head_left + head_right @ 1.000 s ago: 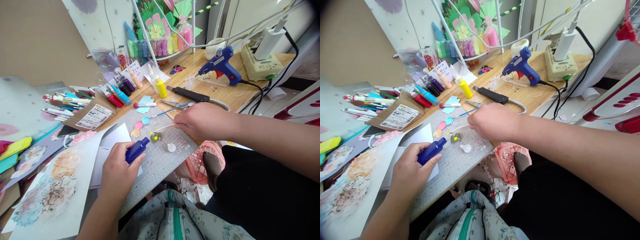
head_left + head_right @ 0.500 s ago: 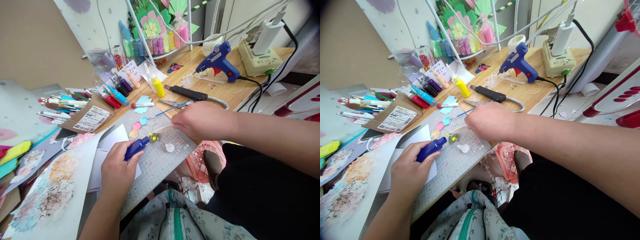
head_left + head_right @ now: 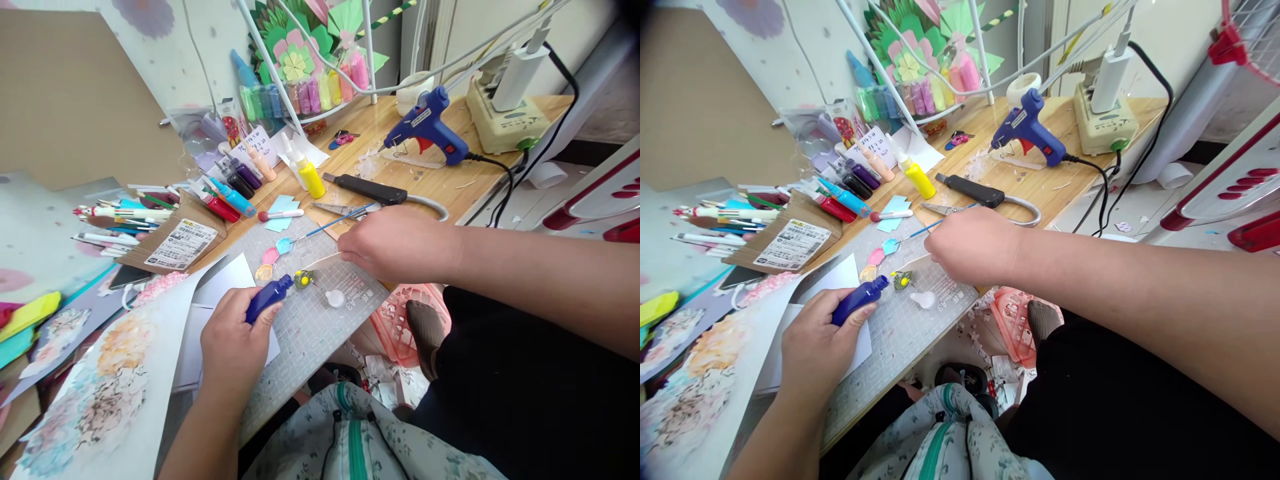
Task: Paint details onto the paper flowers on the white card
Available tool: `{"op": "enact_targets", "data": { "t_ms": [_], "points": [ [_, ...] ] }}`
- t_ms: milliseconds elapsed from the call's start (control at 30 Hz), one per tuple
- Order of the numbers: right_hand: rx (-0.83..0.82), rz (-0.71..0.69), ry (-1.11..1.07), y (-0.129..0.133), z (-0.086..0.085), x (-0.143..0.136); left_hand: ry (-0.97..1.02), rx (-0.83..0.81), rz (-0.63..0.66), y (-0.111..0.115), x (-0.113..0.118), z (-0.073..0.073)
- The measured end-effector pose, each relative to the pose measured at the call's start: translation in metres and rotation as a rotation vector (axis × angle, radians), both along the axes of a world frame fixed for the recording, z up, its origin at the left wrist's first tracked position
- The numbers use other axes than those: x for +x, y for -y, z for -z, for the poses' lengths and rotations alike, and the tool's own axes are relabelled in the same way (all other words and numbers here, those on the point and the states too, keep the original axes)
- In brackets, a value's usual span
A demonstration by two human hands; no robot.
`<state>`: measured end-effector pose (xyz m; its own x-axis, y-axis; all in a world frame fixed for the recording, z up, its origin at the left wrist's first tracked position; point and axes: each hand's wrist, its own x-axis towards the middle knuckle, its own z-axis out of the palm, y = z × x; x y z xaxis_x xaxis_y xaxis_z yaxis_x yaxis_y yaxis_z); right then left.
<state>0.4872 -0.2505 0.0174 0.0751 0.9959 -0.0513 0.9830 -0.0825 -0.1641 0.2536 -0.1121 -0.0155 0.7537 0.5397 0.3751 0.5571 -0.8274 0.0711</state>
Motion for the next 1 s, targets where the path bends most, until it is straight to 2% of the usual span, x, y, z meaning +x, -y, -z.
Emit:
{"op": "enact_targets", "data": {
  "t_ms": [1000],
  "points": [
    [0.014, 0.025, 0.029, -0.0033, 0.0021, -0.0034, 0.037, -0.188, -0.092, 0.0032, 0.0059, -0.0036]
  ]
}}
